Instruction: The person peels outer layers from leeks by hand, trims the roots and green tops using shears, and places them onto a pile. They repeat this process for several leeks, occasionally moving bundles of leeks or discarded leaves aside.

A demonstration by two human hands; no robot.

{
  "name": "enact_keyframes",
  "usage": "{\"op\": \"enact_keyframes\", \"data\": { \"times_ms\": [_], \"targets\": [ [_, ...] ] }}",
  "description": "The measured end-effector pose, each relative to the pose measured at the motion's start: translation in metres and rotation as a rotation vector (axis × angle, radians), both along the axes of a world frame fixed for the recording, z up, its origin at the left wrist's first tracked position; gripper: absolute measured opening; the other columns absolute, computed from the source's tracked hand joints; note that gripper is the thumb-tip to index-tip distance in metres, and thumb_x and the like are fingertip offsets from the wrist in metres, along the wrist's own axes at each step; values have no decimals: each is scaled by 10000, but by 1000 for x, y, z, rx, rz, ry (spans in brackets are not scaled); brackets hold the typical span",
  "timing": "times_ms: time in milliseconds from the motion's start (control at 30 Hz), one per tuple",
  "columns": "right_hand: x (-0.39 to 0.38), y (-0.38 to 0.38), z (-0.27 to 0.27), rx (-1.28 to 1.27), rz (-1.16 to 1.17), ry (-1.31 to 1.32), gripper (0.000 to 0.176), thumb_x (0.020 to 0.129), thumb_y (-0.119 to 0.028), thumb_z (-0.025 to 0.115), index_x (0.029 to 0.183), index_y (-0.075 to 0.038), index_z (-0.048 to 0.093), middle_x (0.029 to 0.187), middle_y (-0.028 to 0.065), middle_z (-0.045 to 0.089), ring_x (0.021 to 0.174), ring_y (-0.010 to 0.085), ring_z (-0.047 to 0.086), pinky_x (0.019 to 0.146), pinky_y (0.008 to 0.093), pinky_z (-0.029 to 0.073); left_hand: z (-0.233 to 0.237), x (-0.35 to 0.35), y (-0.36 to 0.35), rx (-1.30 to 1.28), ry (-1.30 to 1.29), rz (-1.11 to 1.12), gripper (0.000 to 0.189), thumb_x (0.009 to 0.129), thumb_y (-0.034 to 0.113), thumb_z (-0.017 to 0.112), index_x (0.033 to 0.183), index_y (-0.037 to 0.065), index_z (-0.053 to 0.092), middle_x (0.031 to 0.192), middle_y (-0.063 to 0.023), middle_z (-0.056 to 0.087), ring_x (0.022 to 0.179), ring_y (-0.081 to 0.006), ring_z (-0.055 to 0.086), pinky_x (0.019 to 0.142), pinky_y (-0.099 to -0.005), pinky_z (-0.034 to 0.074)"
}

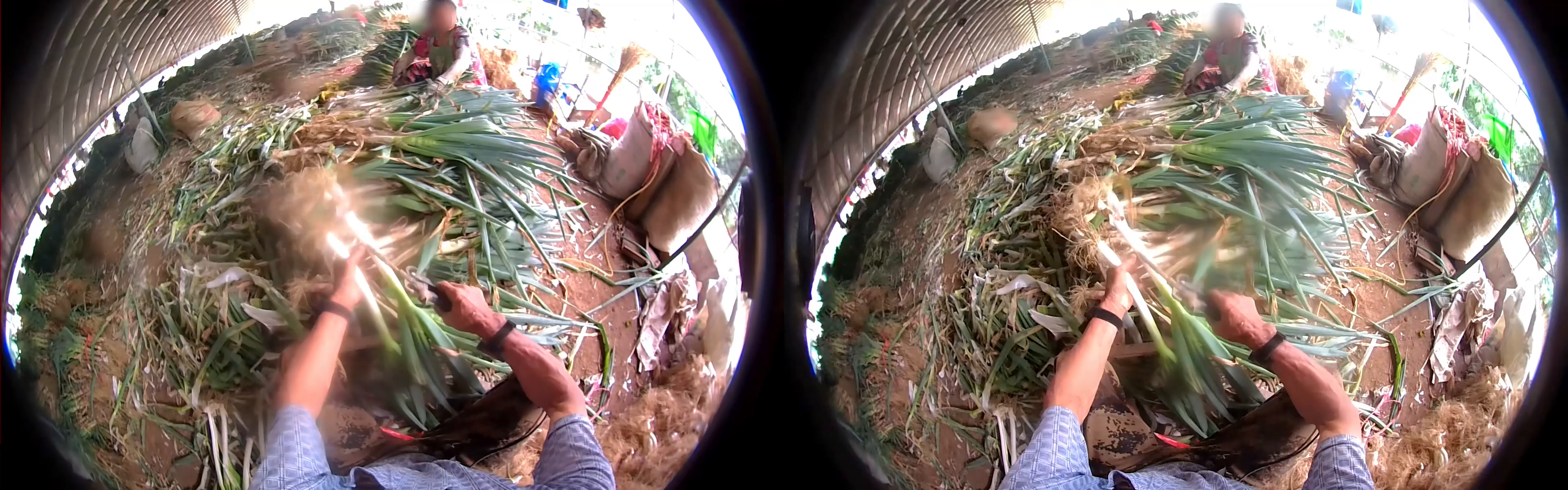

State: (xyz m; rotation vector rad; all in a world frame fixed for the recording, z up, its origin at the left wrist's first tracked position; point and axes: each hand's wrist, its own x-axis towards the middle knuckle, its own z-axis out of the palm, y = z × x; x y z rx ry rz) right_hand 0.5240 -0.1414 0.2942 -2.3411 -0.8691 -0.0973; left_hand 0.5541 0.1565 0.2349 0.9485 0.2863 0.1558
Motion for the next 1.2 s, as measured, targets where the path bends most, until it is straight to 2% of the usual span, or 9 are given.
{"op": "enact_keyframes", "data": {
  "times_ms": [167,367,500,600,733,900,1000,1100,1200],
  "targets": [
    [2,6,9,16,3,66,222,851,-213,675,1040,-99,660,838,177,690,775,402,664,674,485,524,-31,11,1,168,-49,4,358,922,309,671,1161,49,613,1028,-107,693,887,-259,712,714,-432,633],
    [11,15,27,-29,-41,92,305,941,-343,590,1118,-109,677,911,203,704,836,418,674,726,498,528,-4,1,-23,42,13,-122,468,918,473,688,1164,84,604,1015,-107,699,832,-253,717,691,-409,626],
    [18,16,20,36,17,65,329,806,-211,741,1098,-81,663,840,182,698,777,399,677,674,463,545,19,-4,-31,-44,7,-3,500,917,492,680,1158,62,598,958,-139,700,796,-261,717,682,-411,625],
    [18,14,24,10,-2,86,337,802,-210,745,1101,-77,663,849,183,699,782,394,678,678,459,546,22,-3,-30,19,18,117,509,918,504,674,1150,56,600,926,-148,699,802,-261,716,681,-403,627],
    [14,10,28,75,34,67,339,801,-211,746,1101,-76,663,856,185,700,787,392,680,685,460,546,40,-12,-43,64,88,77,484,978,424,605,1118,-36,665,898,-148,736,829,-228,714,744,-353,580],
    [14,1,28,29,179,100,365,883,-282,682,1208,-115,664,954,208,715,869,384,697,765,468,549,13,-7,-29,122,7,51,564,940,578,609,1083,32,595,894,-114,690,790,-241,716,655,-387,638],
    [12,1,30,84,79,97,379,808,-219,740,1153,-79,664,879,187,707,808,377,693,705,445,552,26,-11,-38,52,50,149,551,986,531,546,1116,3,639,882,-117,708,777,-211,694,700,-349,580],
    [15,0,31,121,44,64,374,811,-219,737,1151,-80,664,868,187,705,799,383,688,699,448,549,27,-15,-29,8,-39,-75,594,932,586,611,1130,27,581,813,-114,678,743,-264,706,621,-411,622],
    [9,-3,48,2,42,208,398,893,-299,673,1254,-132,649,958,205,720,874,387,702,770,468,551,33,-20,-28,-194,-65,-238,605,920,594,615,1128,27,594,803,-116,677,725,-264,699,617,-422,612]
  ]
}}
